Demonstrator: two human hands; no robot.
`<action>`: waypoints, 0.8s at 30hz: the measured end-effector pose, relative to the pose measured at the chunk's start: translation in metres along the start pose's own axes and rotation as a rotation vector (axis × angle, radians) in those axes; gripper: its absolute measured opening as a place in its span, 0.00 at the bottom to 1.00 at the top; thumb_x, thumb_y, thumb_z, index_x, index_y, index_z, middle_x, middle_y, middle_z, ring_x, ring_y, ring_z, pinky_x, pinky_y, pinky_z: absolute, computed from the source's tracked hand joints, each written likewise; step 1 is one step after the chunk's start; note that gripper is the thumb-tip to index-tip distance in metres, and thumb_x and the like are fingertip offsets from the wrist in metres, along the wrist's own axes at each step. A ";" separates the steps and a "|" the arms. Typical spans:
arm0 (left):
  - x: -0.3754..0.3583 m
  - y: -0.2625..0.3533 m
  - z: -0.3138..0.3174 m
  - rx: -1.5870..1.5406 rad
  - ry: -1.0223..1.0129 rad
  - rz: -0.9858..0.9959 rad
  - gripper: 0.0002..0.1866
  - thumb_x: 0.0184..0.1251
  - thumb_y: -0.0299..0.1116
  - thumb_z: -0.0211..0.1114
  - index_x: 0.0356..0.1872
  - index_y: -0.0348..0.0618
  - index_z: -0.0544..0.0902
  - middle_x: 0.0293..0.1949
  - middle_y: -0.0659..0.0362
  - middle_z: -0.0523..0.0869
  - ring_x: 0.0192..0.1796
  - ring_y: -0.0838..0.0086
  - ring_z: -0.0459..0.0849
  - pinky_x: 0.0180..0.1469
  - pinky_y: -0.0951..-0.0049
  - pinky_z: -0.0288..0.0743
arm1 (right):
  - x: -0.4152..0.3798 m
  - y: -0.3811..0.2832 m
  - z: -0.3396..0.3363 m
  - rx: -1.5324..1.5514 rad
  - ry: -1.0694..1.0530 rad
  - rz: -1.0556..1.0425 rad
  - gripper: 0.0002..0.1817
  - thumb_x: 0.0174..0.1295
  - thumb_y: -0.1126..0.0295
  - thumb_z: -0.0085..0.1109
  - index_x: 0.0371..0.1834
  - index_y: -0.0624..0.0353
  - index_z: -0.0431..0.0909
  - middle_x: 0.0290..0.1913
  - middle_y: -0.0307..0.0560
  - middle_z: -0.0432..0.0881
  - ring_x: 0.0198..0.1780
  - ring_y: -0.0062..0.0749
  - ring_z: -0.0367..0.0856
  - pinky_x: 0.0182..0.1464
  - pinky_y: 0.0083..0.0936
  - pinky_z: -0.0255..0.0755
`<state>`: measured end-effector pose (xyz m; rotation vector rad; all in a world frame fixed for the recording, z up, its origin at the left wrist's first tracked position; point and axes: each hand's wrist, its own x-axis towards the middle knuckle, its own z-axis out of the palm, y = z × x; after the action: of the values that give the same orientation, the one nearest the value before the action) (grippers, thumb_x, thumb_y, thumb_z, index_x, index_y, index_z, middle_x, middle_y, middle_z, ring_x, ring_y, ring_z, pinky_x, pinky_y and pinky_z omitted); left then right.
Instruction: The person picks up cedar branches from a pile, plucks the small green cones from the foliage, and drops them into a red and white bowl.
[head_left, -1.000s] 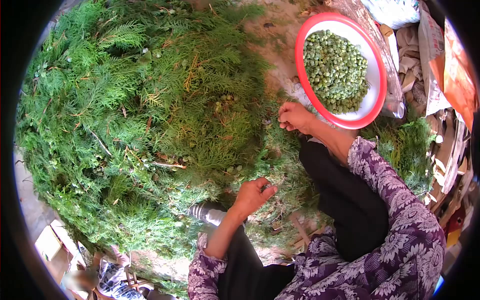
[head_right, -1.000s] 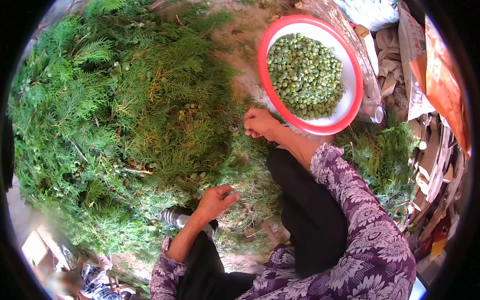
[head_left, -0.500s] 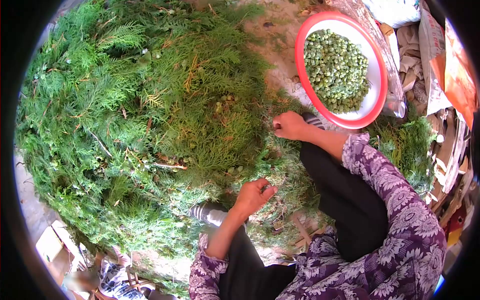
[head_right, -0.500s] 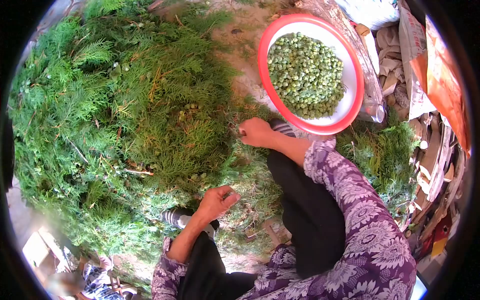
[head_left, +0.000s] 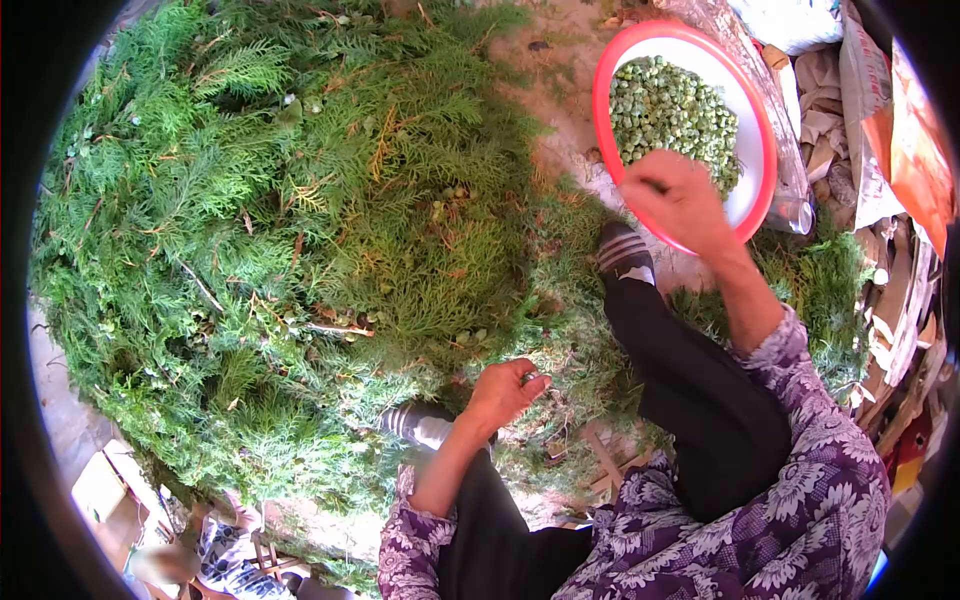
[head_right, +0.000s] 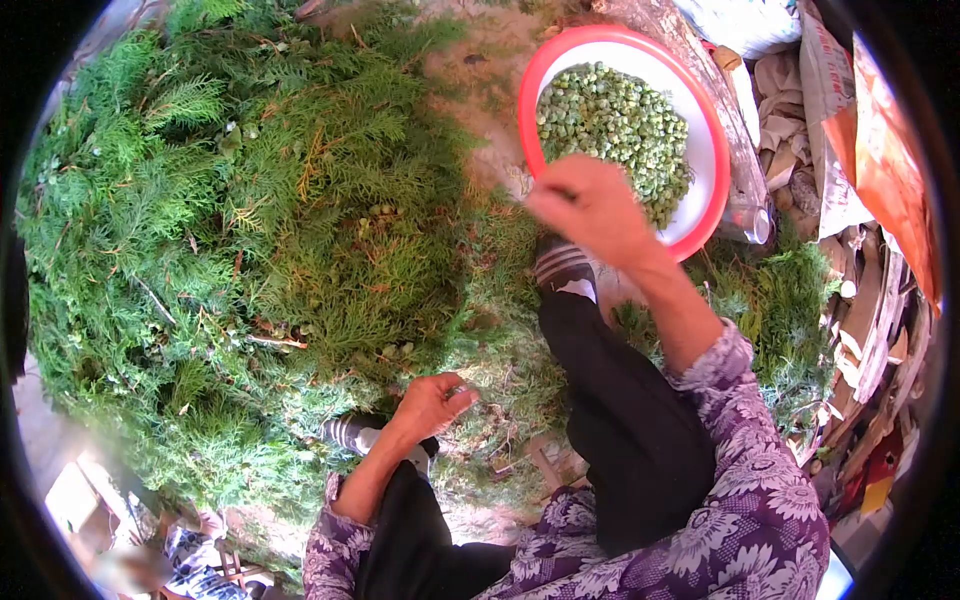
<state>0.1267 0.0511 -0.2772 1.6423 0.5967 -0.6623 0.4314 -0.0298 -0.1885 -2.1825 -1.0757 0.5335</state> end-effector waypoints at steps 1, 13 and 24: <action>0.001 0.000 -0.001 0.015 -0.023 -0.024 0.20 0.55 0.44 0.65 0.41 0.38 0.80 0.23 0.53 0.81 0.24 0.75 0.77 0.30 0.73 0.72 | -0.001 0.012 -0.012 -0.003 0.003 -0.003 0.07 0.47 0.69 0.58 0.27 0.60 0.79 0.28 0.50 0.78 0.34 0.39 0.78 0.38 0.33 0.71; -0.004 0.006 0.001 0.334 -0.192 0.111 0.26 0.56 0.47 0.60 0.53 0.42 0.73 0.52 0.50 0.75 0.53 0.58 0.74 0.55 0.64 0.67 | -0.036 0.027 0.129 -0.206 -0.546 -0.350 0.19 0.43 0.67 0.61 0.41 0.59 0.76 0.46 0.53 0.73 0.50 0.47 0.69 0.49 0.40 0.66; -0.018 0.000 -0.016 0.190 0.013 0.192 0.24 0.56 0.44 0.62 0.50 0.38 0.75 0.48 0.47 0.77 0.49 0.55 0.76 0.52 0.64 0.69 | -0.083 0.052 0.141 -0.058 -1.568 -0.209 0.24 0.46 0.58 0.57 0.46 0.59 0.75 0.43 0.58 0.78 0.47 0.47 0.76 0.49 0.39 0.69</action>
<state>0.1154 0.0669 -0.2624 1.8557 0.3877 -0.5808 0.3266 -0.0697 -0.3192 -1.3465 -1.9563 2.2550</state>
